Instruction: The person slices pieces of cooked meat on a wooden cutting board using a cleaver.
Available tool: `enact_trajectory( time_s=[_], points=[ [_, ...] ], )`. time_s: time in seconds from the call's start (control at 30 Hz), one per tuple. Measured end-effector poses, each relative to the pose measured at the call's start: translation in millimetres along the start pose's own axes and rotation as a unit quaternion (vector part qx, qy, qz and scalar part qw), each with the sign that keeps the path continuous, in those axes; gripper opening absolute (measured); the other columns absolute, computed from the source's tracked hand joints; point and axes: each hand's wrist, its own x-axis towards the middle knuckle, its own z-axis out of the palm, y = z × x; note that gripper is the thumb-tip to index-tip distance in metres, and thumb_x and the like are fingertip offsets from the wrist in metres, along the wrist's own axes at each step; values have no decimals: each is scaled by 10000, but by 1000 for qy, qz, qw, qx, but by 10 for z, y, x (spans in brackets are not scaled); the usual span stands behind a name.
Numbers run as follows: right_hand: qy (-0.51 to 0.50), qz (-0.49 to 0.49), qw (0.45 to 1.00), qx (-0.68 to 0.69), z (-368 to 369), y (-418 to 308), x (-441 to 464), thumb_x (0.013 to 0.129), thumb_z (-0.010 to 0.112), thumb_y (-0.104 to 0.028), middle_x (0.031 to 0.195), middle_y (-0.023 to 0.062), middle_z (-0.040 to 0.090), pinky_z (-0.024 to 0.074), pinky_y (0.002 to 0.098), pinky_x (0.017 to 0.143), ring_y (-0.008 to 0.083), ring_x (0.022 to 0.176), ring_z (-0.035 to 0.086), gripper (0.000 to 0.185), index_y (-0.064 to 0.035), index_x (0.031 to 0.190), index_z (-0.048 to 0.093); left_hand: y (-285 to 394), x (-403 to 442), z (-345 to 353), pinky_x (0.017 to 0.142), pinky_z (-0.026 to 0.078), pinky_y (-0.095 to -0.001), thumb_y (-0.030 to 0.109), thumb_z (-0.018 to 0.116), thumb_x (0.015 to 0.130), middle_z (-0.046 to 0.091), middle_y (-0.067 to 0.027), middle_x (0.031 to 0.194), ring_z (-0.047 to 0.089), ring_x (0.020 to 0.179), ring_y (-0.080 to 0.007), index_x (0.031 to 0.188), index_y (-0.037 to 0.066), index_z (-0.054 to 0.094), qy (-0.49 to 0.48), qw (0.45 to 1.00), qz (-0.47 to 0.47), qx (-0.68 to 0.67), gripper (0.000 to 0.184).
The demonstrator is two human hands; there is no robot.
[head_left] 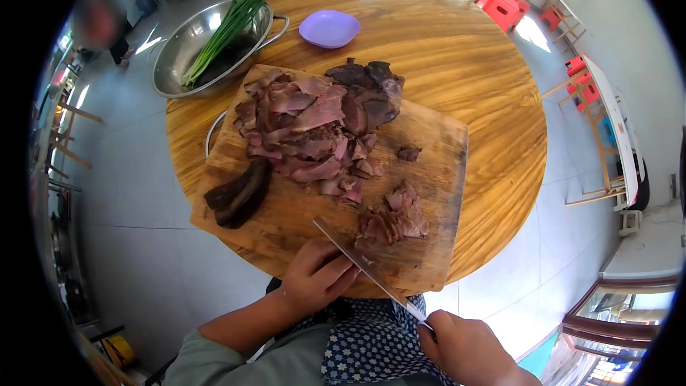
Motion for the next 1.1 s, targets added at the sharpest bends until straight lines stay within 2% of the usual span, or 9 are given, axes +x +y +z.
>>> enact_trajectory(
  time_s=[0.07,0.23,0.53,0.63,0.7,0.83,0.93,1.03,1.1],
  points=[
    [-26,23,999,-4,-48,20,-112,995,590,-209,847,254,658,510,562,657,482,760,643,207,-18,955,522,-8,8,-2,792,554,-393,5,829,746,664,-137,1074,665,916,-320,1084,17,730,-7,1000,0,1,353],
    [-71,54,996,9,-157,1,-161,995,576,-183,846,256,648,505,554,677,478,763,637,174,-18,976,525,-16,-3,-10,830,557,-424,-7,810,755,662,-168,1100,668,976,-350,1090,-14,718,-24,1000,-7,-15,347],
    [-115,38,993,17,-165,-96,374,996,569,-194,871,262,660,506,564,687,477,779,649,188,-12,998,524,-42,-37,-5,874,563,-444,15,820,737,666,-170,1120,671,1012,-367,1108,-4,710,-21,999,-29,-16,387],
    [-90,7,996,-20,-38,-57,582,997,572,-206,870,261,665,514,559,692,475,792,653,198,-12,1000,530,-52,-62,-5,878,564,-442,15,824,737,668,-167,1122,670,1026,-365,1093,-1,708,-23,999,-26,-20,375],
    [-57,-81,994,-53,32,-89,780,999,607,-226,742,203,663,529,522,648,443,715,658,207,-41,991,514,-28,-42,-3,850,567,-434,13,826,740,670,-161,1098,672,994,-360,1083,1,707,-16,1000,-25,-7,363],
    [-4,-88,994,-63,-91,-123,993,1005,601,-225,750,226,646,514,524,648,459,733,649,209,-41,1007,503,26,-7,43,747,565,-400,10,834,745,669,-146,1011,670,872,-334,1050,5,707,31,999,-21,-6,330],
    [47,-106,993,2,-294,4,941,1008,612,-240,743,232,641,486,508,613,457,722,648,234,-28,1036,516,30,18,81,670,541,-368,14,856,733,666,-149,971,655,804,-306,1039,11,685,61,998,-11,-8,350],
    [39,-59,996,54,-444,-47,663,1012,592,-227,803,235,653,478,541,663,471,777,635,212,-40,1024,491,54,14,108,673,542,-359,3,852,742,666,-150,975,660,808,-292,1045,8,683,75,997,-18,2,347],
    [48,-46,997,41,-448,-83,511,1007,599,-210,805,227,654,481,541,654,466,748,636,206,-33,1024,495,27,-21,106,674,543,-355,-3,849,748,666,-151,980,660,809,-286,1045,6,683,67,998,-17,-4,341]
  ],
)
